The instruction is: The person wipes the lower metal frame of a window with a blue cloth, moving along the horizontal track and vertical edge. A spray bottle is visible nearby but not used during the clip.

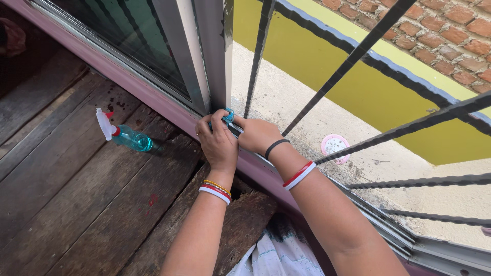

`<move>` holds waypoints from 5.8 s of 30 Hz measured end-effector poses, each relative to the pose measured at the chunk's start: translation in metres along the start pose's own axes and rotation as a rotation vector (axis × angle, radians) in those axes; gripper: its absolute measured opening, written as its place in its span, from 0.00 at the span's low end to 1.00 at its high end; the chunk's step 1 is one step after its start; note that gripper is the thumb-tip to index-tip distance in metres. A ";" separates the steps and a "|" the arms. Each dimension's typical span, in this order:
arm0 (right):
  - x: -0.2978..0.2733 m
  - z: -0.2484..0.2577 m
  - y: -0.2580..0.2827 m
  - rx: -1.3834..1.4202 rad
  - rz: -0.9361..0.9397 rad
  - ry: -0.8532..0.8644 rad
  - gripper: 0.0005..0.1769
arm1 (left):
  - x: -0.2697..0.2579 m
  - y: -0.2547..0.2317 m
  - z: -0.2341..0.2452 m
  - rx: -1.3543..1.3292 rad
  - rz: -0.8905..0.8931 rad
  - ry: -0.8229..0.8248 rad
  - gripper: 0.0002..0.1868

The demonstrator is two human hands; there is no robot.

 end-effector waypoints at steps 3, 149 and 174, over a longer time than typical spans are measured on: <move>-0.003 -0.006 0.000 -0.022 -0.026 -0.016 0.33 | 0.002 0.000 0.002 0.002 -0.024 0.029 0.13; -0.236 -0.028 -0.085 0.054 -0.275 -0.827 0.12 | -0.089 -0.124 -0.001 0.083 -0.412 0.640 0.09; -0.187 -0.056 -0.107 0.501 -0.102 -0.773 0.22 | -0.095 -0.118 -0.021 0.007 -0.313 0.783 0.14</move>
Point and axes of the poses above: each hand's wrist, its own x-axis towards the middle knuckle, its own z-axis out of the back of the hand, y = z × x, the point moved 6 cm from there along x, towards the middle knuckle, and after that the axes turned 11 degrees about z, right-handed, at the moved point
